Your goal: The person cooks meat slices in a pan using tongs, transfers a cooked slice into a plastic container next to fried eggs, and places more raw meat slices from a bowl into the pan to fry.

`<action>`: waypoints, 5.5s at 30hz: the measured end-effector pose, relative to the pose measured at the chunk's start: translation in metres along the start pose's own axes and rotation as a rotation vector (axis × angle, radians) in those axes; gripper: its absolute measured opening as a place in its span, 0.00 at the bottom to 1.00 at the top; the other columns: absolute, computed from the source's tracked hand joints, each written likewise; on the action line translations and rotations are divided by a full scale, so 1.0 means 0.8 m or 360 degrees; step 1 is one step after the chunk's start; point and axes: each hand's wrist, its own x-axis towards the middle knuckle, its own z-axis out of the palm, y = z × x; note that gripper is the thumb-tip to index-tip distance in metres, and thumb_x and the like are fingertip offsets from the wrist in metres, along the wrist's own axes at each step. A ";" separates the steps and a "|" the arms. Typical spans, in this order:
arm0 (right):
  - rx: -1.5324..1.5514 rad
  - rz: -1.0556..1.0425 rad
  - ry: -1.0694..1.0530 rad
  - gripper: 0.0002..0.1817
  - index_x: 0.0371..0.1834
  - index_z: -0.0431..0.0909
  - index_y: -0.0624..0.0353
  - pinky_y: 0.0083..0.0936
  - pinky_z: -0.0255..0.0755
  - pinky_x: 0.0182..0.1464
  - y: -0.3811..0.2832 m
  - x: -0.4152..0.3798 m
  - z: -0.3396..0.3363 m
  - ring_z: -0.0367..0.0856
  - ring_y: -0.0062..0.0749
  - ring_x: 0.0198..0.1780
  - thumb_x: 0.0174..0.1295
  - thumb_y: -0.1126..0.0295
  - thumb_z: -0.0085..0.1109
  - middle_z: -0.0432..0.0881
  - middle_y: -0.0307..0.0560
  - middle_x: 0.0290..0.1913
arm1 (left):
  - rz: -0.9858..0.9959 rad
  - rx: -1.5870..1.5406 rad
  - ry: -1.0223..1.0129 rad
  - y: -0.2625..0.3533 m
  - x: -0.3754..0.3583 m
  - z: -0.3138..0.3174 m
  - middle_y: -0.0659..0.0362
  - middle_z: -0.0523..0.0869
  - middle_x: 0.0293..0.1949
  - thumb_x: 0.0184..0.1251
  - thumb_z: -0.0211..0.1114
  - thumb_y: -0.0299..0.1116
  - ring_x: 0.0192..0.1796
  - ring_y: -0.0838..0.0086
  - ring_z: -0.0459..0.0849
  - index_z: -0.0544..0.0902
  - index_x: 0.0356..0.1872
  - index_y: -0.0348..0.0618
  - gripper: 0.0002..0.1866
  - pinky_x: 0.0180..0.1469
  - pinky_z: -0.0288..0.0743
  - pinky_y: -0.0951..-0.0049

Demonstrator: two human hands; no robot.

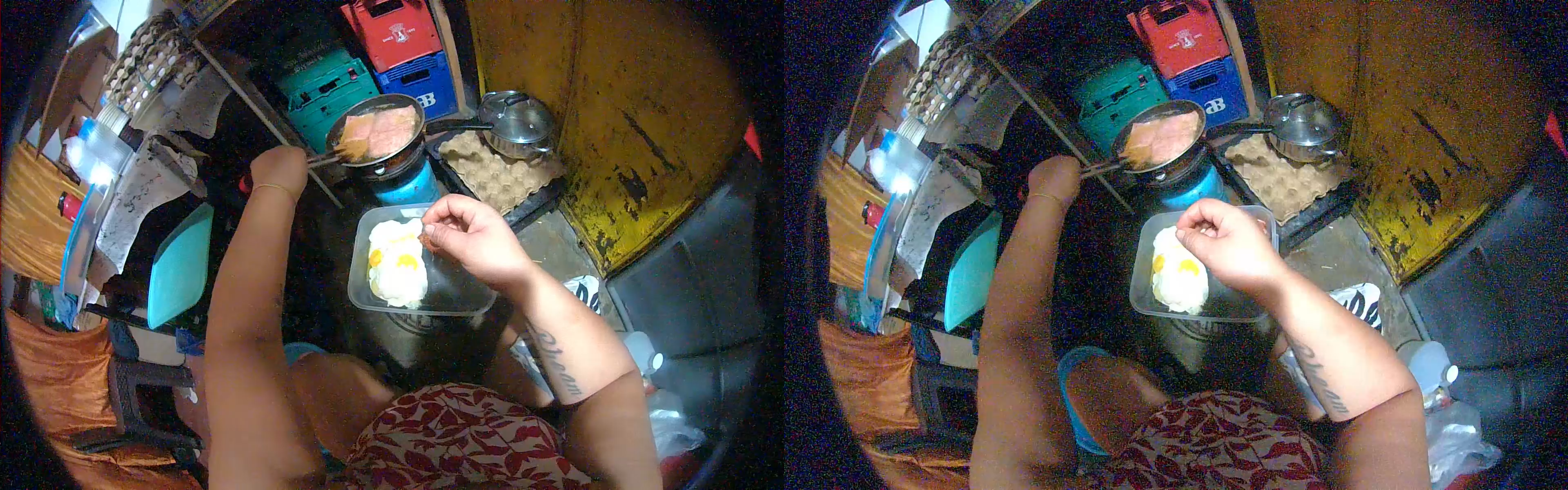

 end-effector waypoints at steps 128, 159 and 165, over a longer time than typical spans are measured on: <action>-0.0135 -0.0051 -0.0007 0.08 0.41 0.82 0.62 0.16 0.72 0.39 0.011 -0.004 -0.004 0.75 0.13 0.35 0.65 0.68 0.65 0.81 0.32 0.32 | -0.0011 -0.0231 0.0362 0.051 -0.051 0.086 0.54 0.84 0.52 0.70 0.53 0.31 0.50 0.54 0.86 0.79 0.59 0.51 0.18 0.46 0.82 0.53; -0.0354 -0.0145 -0.0086 0.06 0.42 0.80 0.62 0.16 0.70 0.39 -0.002 -0.029 -0.011 0.72 0.12 0.36 0.68 0.72 0.62 0.78 0.30 0.33 | -0.0424 -0.1374 -0.0482 0.040 -0.005 0.091 0.55 0.84 0.24 0.62 0.74 0.32 0.19 0.69 0.82 0.86 0.47 0.39 0.14 0.20 0.72 0.65; -0.0395 -0.0181 -0.0029 0.08 0.41 0.82 0.62 0.23 0.74 0.40 0.004 -0.025 -0.011 0.78 0.21 0.36 0.65 0.69 0.64 0.82 0.39 0.35 | -0.0174 -0.0904 -0.0329 0.040 -0.018 0.056 0.46 0.89 0.35 0.59 0.74 0.34 0.34 0.59 0.88 0.87 0.46 0.39 0.16 0.37 0.81 0.58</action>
